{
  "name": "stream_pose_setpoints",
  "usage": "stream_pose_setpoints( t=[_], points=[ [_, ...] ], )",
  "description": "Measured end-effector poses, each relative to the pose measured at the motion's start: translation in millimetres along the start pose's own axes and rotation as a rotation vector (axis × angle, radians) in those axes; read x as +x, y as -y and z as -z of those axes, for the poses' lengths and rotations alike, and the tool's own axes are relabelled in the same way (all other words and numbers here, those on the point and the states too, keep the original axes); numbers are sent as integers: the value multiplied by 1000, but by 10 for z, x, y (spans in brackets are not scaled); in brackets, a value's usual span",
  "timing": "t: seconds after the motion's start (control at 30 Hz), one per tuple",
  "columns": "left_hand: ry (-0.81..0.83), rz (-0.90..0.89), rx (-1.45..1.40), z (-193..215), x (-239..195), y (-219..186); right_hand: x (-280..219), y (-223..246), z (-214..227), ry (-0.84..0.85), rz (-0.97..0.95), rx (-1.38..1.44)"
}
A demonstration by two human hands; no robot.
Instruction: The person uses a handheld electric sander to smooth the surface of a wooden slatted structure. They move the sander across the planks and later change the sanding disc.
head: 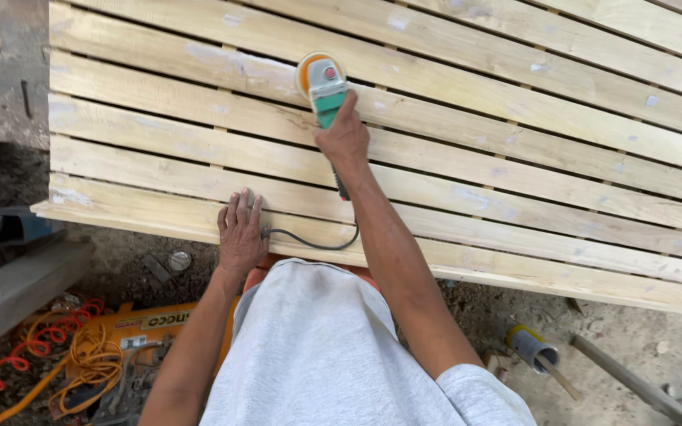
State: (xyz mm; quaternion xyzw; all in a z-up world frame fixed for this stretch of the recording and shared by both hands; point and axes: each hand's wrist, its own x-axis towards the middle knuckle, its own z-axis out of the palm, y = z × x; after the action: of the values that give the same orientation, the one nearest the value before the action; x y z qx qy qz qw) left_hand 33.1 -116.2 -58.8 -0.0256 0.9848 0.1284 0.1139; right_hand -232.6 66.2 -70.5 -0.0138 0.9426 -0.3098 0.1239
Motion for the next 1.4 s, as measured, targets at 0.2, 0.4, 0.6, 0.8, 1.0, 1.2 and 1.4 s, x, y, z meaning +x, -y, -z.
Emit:
stream_pose_setpoints(
  t=[0.2,0.4,0.6,0.8,1.0,1.2,1.4],
  points=[
    [11,-14,-10,52,-12,44,-219,-340,475,-15,-82,7],
    [4,32,-44,72,-4,23,-238,-63,234,35,-57,-29],
    [-26,47,-34,80,-2,22,14,551,-232,69,70,10],
    [47,69,-49,106,26,34,47,612,-147,100,76,11],
    [34,62,-66,105,26,58,-65,408,57,81,54,-8],
    [28,61,-66,103,23,75,-102,337,192,90,9,-18],
    [0,56,-59,74,12,85,-219,162,236,91,-33,-29]
  ],
)
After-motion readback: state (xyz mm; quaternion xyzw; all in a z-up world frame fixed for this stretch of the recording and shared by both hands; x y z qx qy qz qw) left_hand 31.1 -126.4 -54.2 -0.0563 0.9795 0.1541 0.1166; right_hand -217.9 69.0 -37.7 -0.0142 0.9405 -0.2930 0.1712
